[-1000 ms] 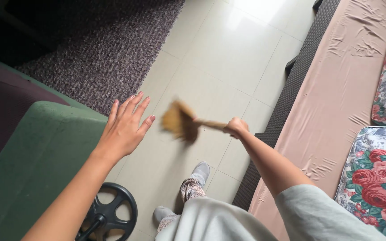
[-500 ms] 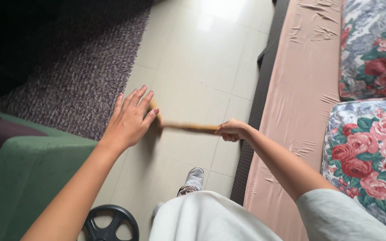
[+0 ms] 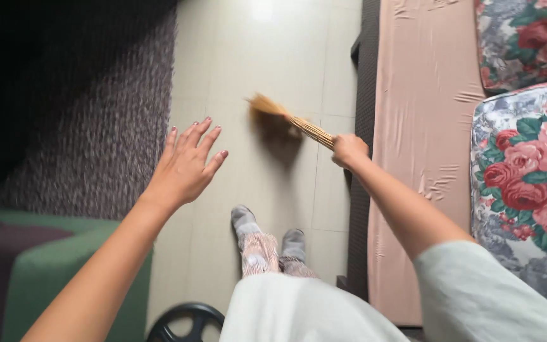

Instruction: Sweeping the indoor floor and the outdoor patio area using a broom.

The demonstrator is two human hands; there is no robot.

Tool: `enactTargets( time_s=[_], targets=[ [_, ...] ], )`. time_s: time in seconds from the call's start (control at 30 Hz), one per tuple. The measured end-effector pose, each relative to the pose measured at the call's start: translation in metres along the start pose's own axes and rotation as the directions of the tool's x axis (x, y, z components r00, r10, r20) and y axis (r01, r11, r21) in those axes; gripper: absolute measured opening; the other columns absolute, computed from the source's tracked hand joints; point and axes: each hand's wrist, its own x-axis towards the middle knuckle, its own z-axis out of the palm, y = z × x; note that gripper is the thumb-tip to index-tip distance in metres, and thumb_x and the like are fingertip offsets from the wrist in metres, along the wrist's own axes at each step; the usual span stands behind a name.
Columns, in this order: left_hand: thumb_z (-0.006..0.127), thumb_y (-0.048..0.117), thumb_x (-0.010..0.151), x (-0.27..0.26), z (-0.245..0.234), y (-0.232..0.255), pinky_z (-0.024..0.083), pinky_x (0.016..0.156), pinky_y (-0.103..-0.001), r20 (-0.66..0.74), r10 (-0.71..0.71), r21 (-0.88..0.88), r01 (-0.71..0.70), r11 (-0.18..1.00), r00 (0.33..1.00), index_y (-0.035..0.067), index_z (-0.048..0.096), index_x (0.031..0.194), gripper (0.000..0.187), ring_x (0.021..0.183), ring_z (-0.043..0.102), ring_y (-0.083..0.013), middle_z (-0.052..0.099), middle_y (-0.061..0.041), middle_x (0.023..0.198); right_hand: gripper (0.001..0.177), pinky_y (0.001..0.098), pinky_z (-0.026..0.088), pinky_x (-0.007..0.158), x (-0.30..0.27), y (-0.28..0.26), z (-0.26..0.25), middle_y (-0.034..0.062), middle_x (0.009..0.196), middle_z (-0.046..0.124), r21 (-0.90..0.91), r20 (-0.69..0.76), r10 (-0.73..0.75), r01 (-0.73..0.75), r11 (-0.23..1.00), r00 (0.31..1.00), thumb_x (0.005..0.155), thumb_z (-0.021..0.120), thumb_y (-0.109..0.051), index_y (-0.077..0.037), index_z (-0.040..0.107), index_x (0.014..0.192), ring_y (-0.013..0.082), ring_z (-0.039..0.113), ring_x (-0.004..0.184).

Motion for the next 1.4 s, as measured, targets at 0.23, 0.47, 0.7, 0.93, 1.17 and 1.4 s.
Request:
enactTargets(
  time_s=[0.23, 0.47, 0.7, 0.93, 1.17, 1.4],
  targets=[
    [0.042, 0.05, 0.104, 0.086, -0.032, -0.016, 0.012, 0.124, -0.053, 0.0, 0.161, 0.032, -0.161, 0.986, 0.987, 0.015, 0.043, 0.154, 0.061, 0.149, 0.03, -0.0281, 0.034, -0.012, 0.163, 0.06, 0.0447, 0.055, 0.097, -0.048, 0.078, -0.005, 0.0107, 0.12, 0.075, 0.508, -0.111, 0.164, -0.086, 0.857, 0.98, 0.078, 0.078, -0.036, -0.028, 0.065, 0.136, 0.0297, 0.071, 0.11],
    [0.037, 0.052, 0.104, 0.131, -0.051, -0.021, 0.01, 0.124, -0.052, 0.046, 0.236, 0.057, -0.239, 0.969, 0.971, 0.017, 0.041, 0.154, 0.062, 0.151, 0.026, -0.0265, 0.031, -0.009, 0.163, 0.021, 0.0424, 0.048, 0.053, -0.035, 0.087, 0.096, 0.0114, 0.076, 0.064, 0.727, 0.297, 0.458, -0.509, 0.46, 0.838, 0.083, 0.076, -0.013, -0.004, 0.071, 0.101, 0.024, 0.061, 0.061],
    [0.034, 0.053, 0.103, 0.162, -0.047, -0.05, 0.008, 0.121, -0.053, 0.102, 0.261, 0.101, -0.271, 0.957, 0.96, 0.016, 0.039, 0.155, 0.064, 0.149, 0.024, -0.0269, 0.027, -0.01, 0.163, 0.017, 0.0242, 0.038, 0.036, 0.061, 0.024, 0.11, 0.0008, 0.055, 0.049, 0.782, 0.614, 0.133, -0.578, -0.234, 0.778, 0.094, 0.064, -0.01, -0.008, 0.055, 0.079, 0.0082, 0.047, 0.043],
    [0.035, 0.054, 0.103, 0.175, -0.064, -0.064, 0.011, 0.123, -0.052, 0.113, 0.226, 0.072, -0.235, 0.969, 0.968, 0.016, 0.041, 0.154, 0.064, 0.15, 0.026, -0.0265, 0.031, -0.008, 0.163, 0.015, 0.0211, 0.035, 0.038, 0.071, 0.005, 0.022, 0.0002, 0.059, 0.053, 0.824, 0.553, 0.127, -0.517, -0.231, 0.824, 0.095, 0.069, -0.021, -0.013, 0.06, 0.087, 0.005, 0.045, 0.046],
    [0.035, 0.054, 0.103, 0.217, -0.079, -0.063, 0.01, 0.124, -0.052, 0.092, 0.207, 0.116, -0.217, 0.969, 0.974, 0.018, 0.039, 0.155, 0.063, 0.151, 0.024, -0.0249, 0.029, -0.008, 0.163, 0.017, 0.0294, 0.042, 0.04, 0.04, 0.001, -0.049, -0.0005, 0.062, 0.055, 0.872, 0.167, 0.514, -0.369, 0.321, 0.842, 0.088, 0.07, -0.017, -0.02, 0.066, 0.103, 0.0123, 0.053, 0.049],
    [0.036, 0.053, 0.103, 0.252, -0.086, -0.082, 0.008, 0.123, -0.051, 0.036, 0.165, 0.129, -0.168, 0.977, 0.986, 0.018, 0.039, 0.155, 0.063, 0.151, 0.024, -0.0246, 0.03, -0.008, 0.163, 0.021, 0.02, 0.038, 0.039, 0.216, 0.045, 0.009, -0.0039, 0.058, 0.039, 0.677, 0.716, 0.051, -0.676, -0.291, 0.696, 0.099, 0.056, -0.014, -0.008, 0.043, 0.083, 0.0059, 0.041, 0.047]
  ],
)
